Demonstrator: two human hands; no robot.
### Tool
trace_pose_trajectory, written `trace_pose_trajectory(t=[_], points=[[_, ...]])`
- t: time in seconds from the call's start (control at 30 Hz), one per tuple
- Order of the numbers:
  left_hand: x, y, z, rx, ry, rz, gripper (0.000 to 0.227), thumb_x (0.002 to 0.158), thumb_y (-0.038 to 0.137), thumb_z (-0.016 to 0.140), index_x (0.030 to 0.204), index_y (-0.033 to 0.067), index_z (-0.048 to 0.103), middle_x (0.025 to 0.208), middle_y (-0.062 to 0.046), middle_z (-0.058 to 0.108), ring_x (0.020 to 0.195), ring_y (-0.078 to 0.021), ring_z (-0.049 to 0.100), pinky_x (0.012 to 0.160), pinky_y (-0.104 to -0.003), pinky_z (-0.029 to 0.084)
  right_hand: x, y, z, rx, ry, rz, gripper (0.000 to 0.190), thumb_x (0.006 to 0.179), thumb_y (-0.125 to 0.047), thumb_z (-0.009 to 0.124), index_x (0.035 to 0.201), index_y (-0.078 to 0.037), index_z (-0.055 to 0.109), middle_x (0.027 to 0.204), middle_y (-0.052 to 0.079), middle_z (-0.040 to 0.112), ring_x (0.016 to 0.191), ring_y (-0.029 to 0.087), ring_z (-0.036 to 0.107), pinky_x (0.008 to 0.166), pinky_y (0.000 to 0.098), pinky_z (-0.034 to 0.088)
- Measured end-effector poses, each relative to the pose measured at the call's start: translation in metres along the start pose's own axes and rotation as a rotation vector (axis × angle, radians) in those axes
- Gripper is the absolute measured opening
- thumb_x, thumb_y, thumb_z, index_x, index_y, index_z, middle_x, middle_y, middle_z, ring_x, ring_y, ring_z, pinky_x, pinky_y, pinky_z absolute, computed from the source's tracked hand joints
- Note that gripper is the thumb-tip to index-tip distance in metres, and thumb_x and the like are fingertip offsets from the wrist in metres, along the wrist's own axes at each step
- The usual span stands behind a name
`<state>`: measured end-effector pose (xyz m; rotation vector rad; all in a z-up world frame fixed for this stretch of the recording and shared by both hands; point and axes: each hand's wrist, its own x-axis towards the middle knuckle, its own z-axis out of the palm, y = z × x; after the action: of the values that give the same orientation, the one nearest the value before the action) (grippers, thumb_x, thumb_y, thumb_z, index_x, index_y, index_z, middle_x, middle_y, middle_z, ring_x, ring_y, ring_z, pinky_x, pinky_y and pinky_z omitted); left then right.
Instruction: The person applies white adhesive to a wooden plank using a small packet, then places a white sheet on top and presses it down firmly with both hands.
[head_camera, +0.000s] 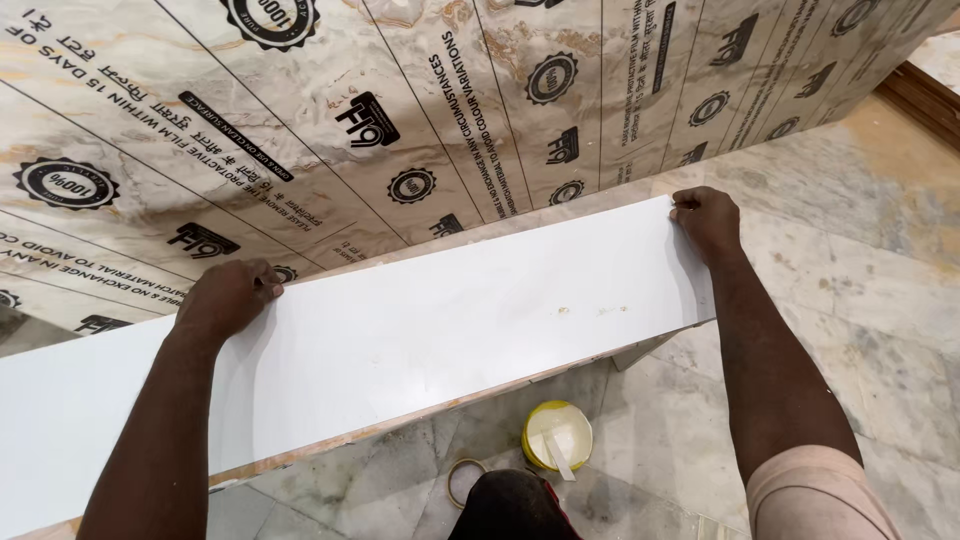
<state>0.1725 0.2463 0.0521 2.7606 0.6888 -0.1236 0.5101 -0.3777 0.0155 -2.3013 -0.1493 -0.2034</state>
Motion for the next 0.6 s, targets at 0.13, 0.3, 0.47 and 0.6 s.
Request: trace_pose_trajectory(t=[0.13, 0.3, 0.47, 0.6], points=[[-0.01, 0.006, -0.002, -0.001, -0.048, -0.01, 0.026, 0.097, 0.033, 0.069, 0.111, 0.0135, 0.077, 0.097, -0.012, 0.078, 0.089, -0.0299, 0.074, 0.084, -0.047, 0.056, 0.0, 0.001, 0.002, -0.056, 0.007, -0.017, 0.034, 0.083, -0.006, 0.082, 0.117, -0.004, 0.076, 0.109, 0.012, 0.077, 0.097, 0.021, 0.072, 0.089, 0.0319, 0.057], [-0.013, 0.0, 0.007, 0.015, 0.028, 0.053, 0.026, 0.095, 0.035, 0.071, 0.107, 0.0119, 0.079, 0.098, -0.013, 0.074, 0.09, -0.0309, 0.071, 0.084, -0.047, 0.056, -0.016, -0.003, -0.004, -0.22, 0.088, -0.113, 0.035, 0.086, -0.009, 0.082, 0.12, -0.002, 0.075, 0.113, 0.017, 0.074, 0.1, 0.029, 0.072, 0.09, 0.0385, 0.055], [-0.023, -0.005, 0.016, -0.007, 0.136, 0.128, 0.023, 0.092, 0.032, 0.074, 0.104, 0.0133, 0.08, 0.098, -0.012, 0.073, 0.092, -0.0299, 0.071, 0.086, -0.045, 0.056, -0.067, -0.007, -0.029, -0.342, 0.031, -0.07, 0.042, 0.093, -0.03, 0.077, 0.126, -0.005, 0.073, 0.119, 0.02, 0.07, 0.103, 0.034, 0.071, 0.09, 0.0447, 0.054], [-0.034, -0.001, 0.019, -0.081, 0.227, 0.117, 0.023, 0.09, 0.031, 0.076, 0.104, 0.0134, 0.08, 0.101, -0.012, 0.072, 0.096, -0.031, 0.069, 0.085, -0.047, 0.055, -0.097, -0.007, -0.034, -0.345, 0.008, -0.021, 0.057, 0.088, -0.044, 0.078, 0.131, -0.008, 0.068, 0.126, 0.02, 0.065, 0.108, 0.036, 0.067, 0.09, 0.047, 0.053]])
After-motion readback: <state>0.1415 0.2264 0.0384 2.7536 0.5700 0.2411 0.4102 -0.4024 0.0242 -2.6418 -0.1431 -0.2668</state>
